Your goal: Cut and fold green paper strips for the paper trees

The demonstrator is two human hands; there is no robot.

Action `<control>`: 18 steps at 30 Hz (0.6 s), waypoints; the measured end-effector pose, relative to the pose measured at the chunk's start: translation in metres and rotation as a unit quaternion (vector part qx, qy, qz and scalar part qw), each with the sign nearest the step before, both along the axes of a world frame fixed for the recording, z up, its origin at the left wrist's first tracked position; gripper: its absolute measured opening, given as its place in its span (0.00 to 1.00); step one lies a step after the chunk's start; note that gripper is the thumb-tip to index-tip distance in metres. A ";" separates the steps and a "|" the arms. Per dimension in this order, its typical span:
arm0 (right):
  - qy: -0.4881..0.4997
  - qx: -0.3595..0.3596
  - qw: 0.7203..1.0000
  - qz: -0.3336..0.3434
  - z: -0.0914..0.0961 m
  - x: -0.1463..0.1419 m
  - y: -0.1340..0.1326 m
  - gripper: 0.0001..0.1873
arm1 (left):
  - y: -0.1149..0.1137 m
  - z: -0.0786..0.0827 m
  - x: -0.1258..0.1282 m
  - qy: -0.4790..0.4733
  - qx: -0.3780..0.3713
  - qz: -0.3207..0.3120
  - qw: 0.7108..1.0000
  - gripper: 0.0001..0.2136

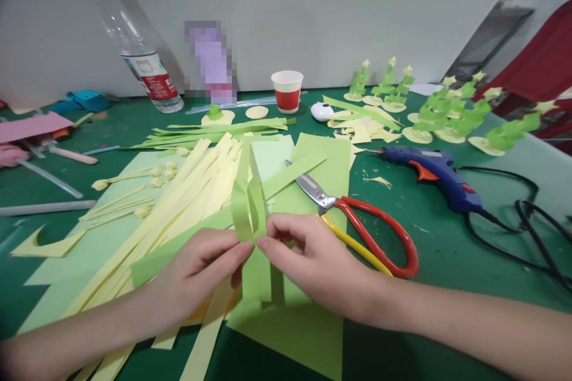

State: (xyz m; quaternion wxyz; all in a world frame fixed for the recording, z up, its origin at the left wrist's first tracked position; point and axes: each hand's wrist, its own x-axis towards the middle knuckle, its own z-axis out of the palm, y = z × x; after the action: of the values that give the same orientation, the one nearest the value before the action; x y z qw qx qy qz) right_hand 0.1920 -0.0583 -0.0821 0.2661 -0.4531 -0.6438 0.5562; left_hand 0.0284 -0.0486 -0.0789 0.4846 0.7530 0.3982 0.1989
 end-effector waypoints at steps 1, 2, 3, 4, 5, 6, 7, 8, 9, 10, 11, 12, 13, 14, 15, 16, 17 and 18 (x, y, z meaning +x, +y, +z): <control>0.002 -0.002 1.000 -0.002 0.000 0.000 0.000 0.14 | 0.000 0.000 0.000 -0.007 -0.002 0.000 1.000 0.16; 0.004 0.001 1.000 -0.004 0.000 0.000 0.000 0.14 | 0.000 0.000 0.000 -0.016 -0.004 0.000 1.000 0.16; 0.003 0.008 1.000 -0.007 0.000 -0.001 0.000 0.14 | 0.000 0.000 0.000 -0.024 -0.004 0.001 1.000 0.16; 0.000 0.016 1.000 -0.011 0.000 -0.001 0.000 0.14 | 0.000 0.000 0.000 -0.031 -0.005 0.002 1.000 0.15; -0.003 0.024 1.000 -0.015 0.000 0.000 0.000 0.14 | -0.001 0.000 0.000 -0.035 -0.004 0.003 0.999 0.15; -0.006 0.030 0.999 -0.019 0.000 0.000 0.000 0.14 | -0.001 0.000 0.001 -0.037 -0.002 0.007 0.999 0.16; -0.007 0.033 0.999 -0.022 0.000 0.000 0.000 0.14 | -0.001 0.000 0.001 -0.038 -0.002 0.010 0.999 0.16; -0.006 0.033 0.999 -0.023 0.000 0.000 0.000 0.13 | 0.000 -0.001 0.001 -0.039 -0.001 0.012 0.999 0.16; -0.003 0.030 0.999 -0.022 0.000 0.000 0.000 0.13 | 0.000 -0.001 0.001 -0.042 -0.002 0.012 0.999 0.16; 0.002 0.024 1.000 -0.020 0.000 0.000 0.000 0.13 | 0.000 -0.001 0.001 -0.045 -0.003 0.011 0.999 0.16; 0.006 0.014 1.000 -0.018 0.000 0.000 0.000 0.13 | 0.000 -0.001 0.001 -0.048 -0.007 0.009 0.999 0.16; 0.012 0.002 1.000 -0.017 0.000 0.000 0.000 0.13 | 0.000 -0.001 0.001 -0.051 -0.011 0.008 0.999 0.16; 0.020 -0.012 1.000 -0.017 -0.001 0.000 0.000 0.13 | 0.001 -0.001 0.000 -0.053 -0.015 0.010 0.998 0.16; 0.031 -0.025 0.999 -0.020 -0.001 0.000 0.000 0.13 | 0.001 -0.002 0.000 -0.055 -0.017 0.015 0.998 0.16; 0.044 -0.038 0.998 -0.026 -0.002 0.000 0.001 0.14 | 0.001 -0.002 -0.001 -0.056 -0.021 0.021 0.998 0.16; 0.058 -0.048 0.997 -0.033 -0.003 0.000 0.001 0.15 | 0.001 -0.002 -0.002 -0.058 -0.028 0.030 0.997 0.16; 0.071 -0.056 0.995 -0.041 -0.004 0.000 0.001 0.15 | 0.001 -0.003 -0.002 -0.062 -0.040 0.038 0.997 0.16; 0.084 -0.062 0.993 -0.048 -0.005 0.000 0.002 0.15 | 0.001 -0.004 -0.003 -0.068 -0.052 0.047 0.995 0.16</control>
State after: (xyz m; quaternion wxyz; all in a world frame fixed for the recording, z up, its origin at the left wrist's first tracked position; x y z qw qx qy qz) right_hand 0.1920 -0.0564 -0.0866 0.3168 -0.4508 -0.5614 0.6175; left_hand 0.0256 -0.0478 -0.0826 0.5394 0.6919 0.4091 0.2509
